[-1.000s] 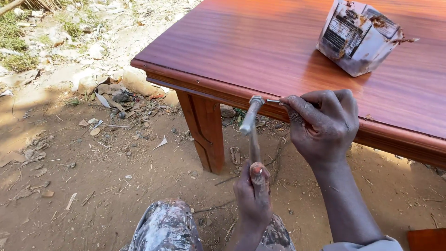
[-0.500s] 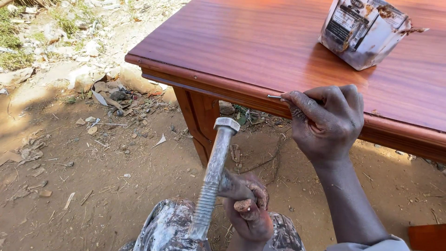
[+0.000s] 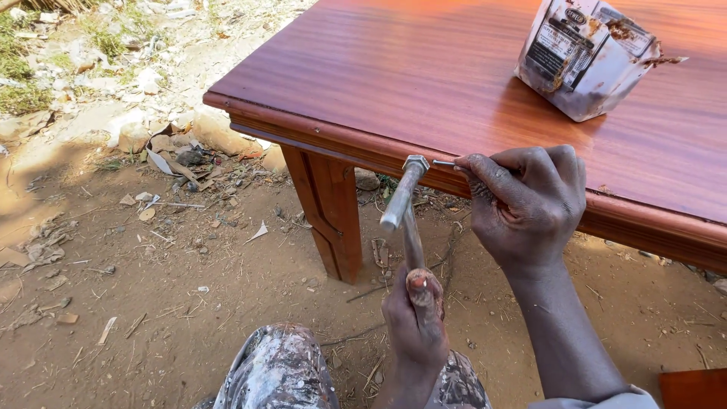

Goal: Hammering small nails into the edge of a wooden table using a bolt as a makeshift hammer

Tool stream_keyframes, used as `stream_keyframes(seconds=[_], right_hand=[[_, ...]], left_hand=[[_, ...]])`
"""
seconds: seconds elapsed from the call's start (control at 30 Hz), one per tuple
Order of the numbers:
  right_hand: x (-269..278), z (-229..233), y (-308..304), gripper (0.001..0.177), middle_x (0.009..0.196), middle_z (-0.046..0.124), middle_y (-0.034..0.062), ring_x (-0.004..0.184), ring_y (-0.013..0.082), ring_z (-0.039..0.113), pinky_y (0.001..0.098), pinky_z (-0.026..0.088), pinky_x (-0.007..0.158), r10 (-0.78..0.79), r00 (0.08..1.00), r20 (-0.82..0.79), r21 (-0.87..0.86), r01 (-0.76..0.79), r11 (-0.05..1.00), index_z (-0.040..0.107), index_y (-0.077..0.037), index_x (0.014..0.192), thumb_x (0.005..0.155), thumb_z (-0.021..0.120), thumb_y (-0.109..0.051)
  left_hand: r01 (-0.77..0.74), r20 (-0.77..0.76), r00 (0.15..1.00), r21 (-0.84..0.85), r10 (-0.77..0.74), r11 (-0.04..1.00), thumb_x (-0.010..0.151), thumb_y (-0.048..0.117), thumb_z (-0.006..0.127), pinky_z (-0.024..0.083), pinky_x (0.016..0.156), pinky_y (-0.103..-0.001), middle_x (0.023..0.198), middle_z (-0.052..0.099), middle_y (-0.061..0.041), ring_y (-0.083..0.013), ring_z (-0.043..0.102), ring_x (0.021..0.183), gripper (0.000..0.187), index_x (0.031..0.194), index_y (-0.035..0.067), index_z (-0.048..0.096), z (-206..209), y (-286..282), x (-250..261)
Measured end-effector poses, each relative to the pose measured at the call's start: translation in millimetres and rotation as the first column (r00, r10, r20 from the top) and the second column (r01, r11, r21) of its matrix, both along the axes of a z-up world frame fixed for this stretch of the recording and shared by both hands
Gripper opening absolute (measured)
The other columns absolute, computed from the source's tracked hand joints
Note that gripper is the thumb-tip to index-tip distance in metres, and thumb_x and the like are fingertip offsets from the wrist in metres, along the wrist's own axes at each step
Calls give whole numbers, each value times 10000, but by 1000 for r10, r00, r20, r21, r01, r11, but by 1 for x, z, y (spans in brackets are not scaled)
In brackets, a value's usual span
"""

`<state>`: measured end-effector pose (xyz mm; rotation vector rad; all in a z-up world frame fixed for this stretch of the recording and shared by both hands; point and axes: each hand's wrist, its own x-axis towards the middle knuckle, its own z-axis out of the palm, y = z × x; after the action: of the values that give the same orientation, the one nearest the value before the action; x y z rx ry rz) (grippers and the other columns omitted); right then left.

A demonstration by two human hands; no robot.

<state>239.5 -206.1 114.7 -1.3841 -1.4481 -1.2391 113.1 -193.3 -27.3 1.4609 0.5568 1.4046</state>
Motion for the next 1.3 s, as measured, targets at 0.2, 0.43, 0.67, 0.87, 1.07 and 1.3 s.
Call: stream_keyframes(seconds=[0.2,0.43,0.67,0.87,1.07,1.3], right_hand=[[-1,0,0,265,947,646,28,838,299,485,454,400,793,7,1000,-14,8,-7,1000,857,-141,1064,942,808,89],[0,-3,-2,185,959,650,38,845,308,500,464,414,794,-13,1000,-4,4,13,1000,852,-134,1074,962,849,12],[0,3,-2,156,927,632,38,819,286,497,440,410,787,44,999,-23,-13,-44,999,850,-133,1070,995,830,2],[0,3,-8,66,958,677,106,805,287,538,405,451,767,112,992,-51,-25,-113,993,833,-64,1054,1017,830,-10],[1,2,-3,138,950,663,82,807,288,519,421,432,778,84,996,-41,-23,-85,996,845,-100,1063,1007,817,22],[-2,3,1,223,930,656,50,791,275,484,424,408,767,74,996,-47,2,-74,997,847,-119,1071,962,779,63]], left_hand=[[39,434,898,75,-68,996,1077,530,438,304,428,-272,691,518,-19,-87,419,524,573,981,5,647,15,0,-5],[172,-49,982,-157,-181,973,1081,158,377,310,363,-235,697,434,44,-53,332,509,548,1620,255,370,20,-6,-5],[-39,512,858,-14,40,999,1032,539,500,195,367,-273,564,432,-56,-108,334,431,540,737,88,470,46,-20,-20],[8,498,866,-103,45,995,1006,583,550,219,354,-258,638,506,-61,-100,384,478,605,938,-11,643,18,-17,-24],[17,328,944,-107,20,994,1008,575,471,291,368,-260,645,475,-29,-90,384,508,729,1435,-7,572,15,-15,-33],[49,329,944,-123,-6,991,1015,532,491,303,399,-274,650,532,-33,-100,442,534,600,1070,-27,702,13,-16,-33]])
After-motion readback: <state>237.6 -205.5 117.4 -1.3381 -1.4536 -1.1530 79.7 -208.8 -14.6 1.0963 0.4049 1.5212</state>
